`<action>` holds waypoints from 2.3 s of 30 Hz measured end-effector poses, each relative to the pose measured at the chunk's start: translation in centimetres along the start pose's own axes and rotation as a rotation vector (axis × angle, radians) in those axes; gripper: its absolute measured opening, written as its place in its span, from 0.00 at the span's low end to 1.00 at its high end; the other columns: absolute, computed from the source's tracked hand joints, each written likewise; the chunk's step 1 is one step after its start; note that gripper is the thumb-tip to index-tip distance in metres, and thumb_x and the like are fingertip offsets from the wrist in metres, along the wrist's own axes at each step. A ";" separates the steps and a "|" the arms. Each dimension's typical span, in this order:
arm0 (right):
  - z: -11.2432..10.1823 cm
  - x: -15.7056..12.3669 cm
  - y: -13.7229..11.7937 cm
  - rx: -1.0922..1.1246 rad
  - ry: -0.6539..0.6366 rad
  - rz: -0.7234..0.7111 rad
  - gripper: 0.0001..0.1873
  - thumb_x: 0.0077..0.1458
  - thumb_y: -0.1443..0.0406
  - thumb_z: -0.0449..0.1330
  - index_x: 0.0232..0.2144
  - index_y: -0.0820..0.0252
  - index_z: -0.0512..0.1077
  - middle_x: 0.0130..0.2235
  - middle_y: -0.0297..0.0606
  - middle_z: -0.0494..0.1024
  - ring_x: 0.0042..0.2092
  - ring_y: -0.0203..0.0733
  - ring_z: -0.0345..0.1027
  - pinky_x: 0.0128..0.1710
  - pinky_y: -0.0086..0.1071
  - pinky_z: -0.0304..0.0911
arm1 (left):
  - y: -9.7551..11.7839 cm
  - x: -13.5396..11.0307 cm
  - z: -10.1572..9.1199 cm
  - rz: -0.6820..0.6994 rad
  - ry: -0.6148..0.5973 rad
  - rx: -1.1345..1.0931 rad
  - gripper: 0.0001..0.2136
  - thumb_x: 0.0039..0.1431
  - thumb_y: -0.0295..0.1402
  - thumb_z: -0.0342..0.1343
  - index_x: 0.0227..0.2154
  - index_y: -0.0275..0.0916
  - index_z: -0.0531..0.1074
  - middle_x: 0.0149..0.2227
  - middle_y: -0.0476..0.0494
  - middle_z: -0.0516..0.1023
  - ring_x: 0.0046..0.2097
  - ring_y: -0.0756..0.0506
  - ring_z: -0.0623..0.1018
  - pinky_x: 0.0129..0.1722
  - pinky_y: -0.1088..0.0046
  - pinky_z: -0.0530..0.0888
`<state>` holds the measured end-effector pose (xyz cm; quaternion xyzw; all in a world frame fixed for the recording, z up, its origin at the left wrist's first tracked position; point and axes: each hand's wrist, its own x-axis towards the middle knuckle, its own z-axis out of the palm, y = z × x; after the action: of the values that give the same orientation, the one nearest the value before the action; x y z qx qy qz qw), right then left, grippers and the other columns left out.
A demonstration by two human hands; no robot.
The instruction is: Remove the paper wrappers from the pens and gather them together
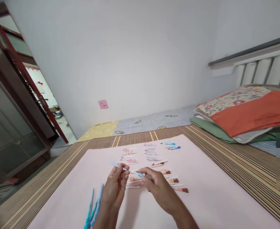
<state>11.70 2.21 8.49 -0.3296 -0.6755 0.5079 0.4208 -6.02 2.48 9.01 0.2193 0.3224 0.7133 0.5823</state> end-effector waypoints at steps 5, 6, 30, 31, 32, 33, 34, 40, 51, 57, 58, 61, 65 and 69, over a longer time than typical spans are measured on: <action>-1.5 0.6 3.1 0.223 0.013 0.156 0.16 0.62 0.53 0.54 0.46 0.56 0.67 0.24 0.24 0.57 0.23 0.30 0.41 0.22 0.26 0.37 | -1.6 1.6 -1.7 -0.060 0.131 -0.098 0.06 0.62 0.21 0.55 0.30 0.32 0.75 0.28 0.42 0.81 0.25 0.54 0.79 0.27 0.84 0.78; -1.5 0.8 3.6 0.271 0.034 0.166 0.16 0.62 0.53 0.53 0.46 0.56 0.66 0.25 0.24 0.57 0.22 0.30 0.39 0.21 0.27 0.35 | -1.9 1.7 -1.9 -0.073 0.143 -0.109 0.06 0.62 0.21 0.55 0.30 0.32 0.75 0.29 0.42 0.81 0.26 0.54 0.79 0.27 0.84 0.78; 0.1 2.1 3.0 -0.292 0.461 0.092 0.19 0.61 0.50 0.53 0.28 0.57 0.67 0.23 0.27 0.61 0.26 0.35 0.55 0.26 0.27 0.56 | -3.7 1.4 -1.8 -0.198 0.182 -0.233 0.06 0.60 0.22 0.56 0.33 0.29 0.78 0.26 0.44 0.75 0.26 0.53 0.75 0.24 0.80 0.74; 0.0 2.0 3.2 -0.281 0.478 0.096 0.19 0.60 0.49 0.54 0.28 0.57 0.68 0.24 0.28 0.63 0.26 0.36 0.56 0.26 0.27 0.56 | -3.8 1.3 -1.7 -0.202 0.199 -0.236 0.06 0.60 0.21 0.56 0.31 0.29 0.78 0.25 0.43 0.75 0.25 0.53 0.75 0.24 0.80 0.74; -0.2 1.9 3.4 -0.272 0.493 0.102 0.19 0.60 0.49 0.54 0.29 0.57 0.69 0.24 0.29 0.65 0.26 0.36 0.57 0.26 0.27 0.57 | -3.8 1.2 -1.6 -0.203 0.216 -0.241 0.07 0.60 0.21 0.55 0.29 0.29 0.77 0.25 0.43 0.76 0.25 0.53 0.75 0.23 0.80 0.74; -0.4 1.9 3.6 -0.264 0.507 0.108 0.19 0.60 0.48 0.54 0.30 0.57 0.69 0.24 0.29 0.66 0.26 0.36 0.58 0.26 0.27 0.58 | -3.9 1.1 -1.5 -0.205 0.231 -0.247 0.08 0.61 0.20 0.55 0.28 0.30 0.76 0.24 0.43 0.76 0.24 0.53 0.75 0.23 0.81 0.74; -0.5 1.8 3.8 -0.256 0.518 0.112 0.20 0.59 0.48 0.54 0.30 0.57 0.70 0.24 0.30 0.67 0.26 0.36 0.59 0.25 0.27 0.58 | -4.0 1.0 -1.4 -0.206 0.243 -0.254 0.08 0.61 0.20 0.54 0.27 0.30 0.75 0.24 0.43 0.76 0.24 0.53 0.75 0.23 0.81 0.74; -1.1 1.8 4.1 -0.137 0.591 0.113 0.22 0.58 0.46 0.55 0.29 0.57 0.71 0.23 0.29 0.67 0.24 0.36 0.59 0.24 0.28 0.60 | -4.0 0.9 -1.0 -0.226 0.280 -0.274 0.08 0.61 0.19 0.54 0.28 0.30 0.75 0.25 0.42 0.78 0.25 0.53 0.77 0.25 0.81 0.77; 0.3 1.9 3.0 -0.228 0.535 0.153 0.22 0.61 0.45 0.51 0.29 0.56 0.65 0.24 0.28 0.60 0.27 0.36 0.58 0.28 0.28 0.60 | -5.1 -0.2 -0.6 -0.209 0.127 -0.221 0.07 0.53 0.18 0.62 0.33 0.33 0.78 0.32 0.41 0.81 0.31 0.49 0.80 0.33 0.76 0.80; 1.1 2.1 2.4 -0.308 0.422 0.046 0.18 0.63 0.52 0.52 0.26 0.56 0.63 0.22 0.27 0.61 0.26 0.36 0.56 0.28 0.27 0.56 | -4.9 -0.5 -0.7 -0.165 0.112 -0.118 0.08 0.51 0.22 0.66 0.35 0.34 0.78 0.31 0.43 0.79 0.31 0.50 0.80 0.35 0.76 0.80; 1.2 2.1 2.5 -0.314 0.400 0.045 0.18 0.64 0.53 0.52 0.26 0.56 0.62 0.22 0.27 0.61 0.26 0.36 0.57 0.28 0.27 0.56 | -4.9 -0.4 -0.8 -0.158 0.101 -0.116 0.08 0.51 0.22 0.66 0.34 0.35 0.78 0.31 0.44 0.79 0.31 0.50 0.79 0.35 0.76 0.79; 1.2 1.9 2.7 -0.327 0.320 0.050 0.18 0.65 0.54 0.50 0.26 0.55 0.60 0.24 0.26 0.61 0.27 0.35 0.57 0.29 0.26 0.56 | -5.0 -0.4 -1.0 -0.155 0.040 -0.101 0.07 0.50 0.24 0.68 0.33 0.35 0.78 0.33 0.45 0.79 0.32 0.50 0.79 0.37 0.75 0.79; 0.9 1.6 2.7 -0.389 0.252 0.062 0.17 0.66 0.55 0.48 0.27 0.55 0.60 0.26 0.26 0.63 0.28 0.35 0.57 0.31 0.26 0.56 | -5.2 -0.5 -1.1 -0.163 0.009 -0.048 0.09 0.49 0.27 0.69 0.33 0.35 0.77 0.32 0.46 0.78 0.32 0.50 0.78 0.37 0.75 0.77; 0.0 1.0 1.7 -0.474 0.276 0.107 0.16 0.65 0.56 0.49 0.27 0.55 0.59 0.24 0.26 0.63 0.28 0.37 0.59 0.31 0.28 0.54 | -5.4 -0.5 -1.2 -0.141 -0.067 0.052 0.10 0.51 0.31 0.68 0.35 0.35 0.77 0.33 0.44 0.78 0.35 0.48 0.78 0.41 0.72 0.76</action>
<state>11.26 3.57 7.08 -0.5202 -0.6933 0.3076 0.3926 -3.03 2.33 4.33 0.2347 0.3358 0.6543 0.6357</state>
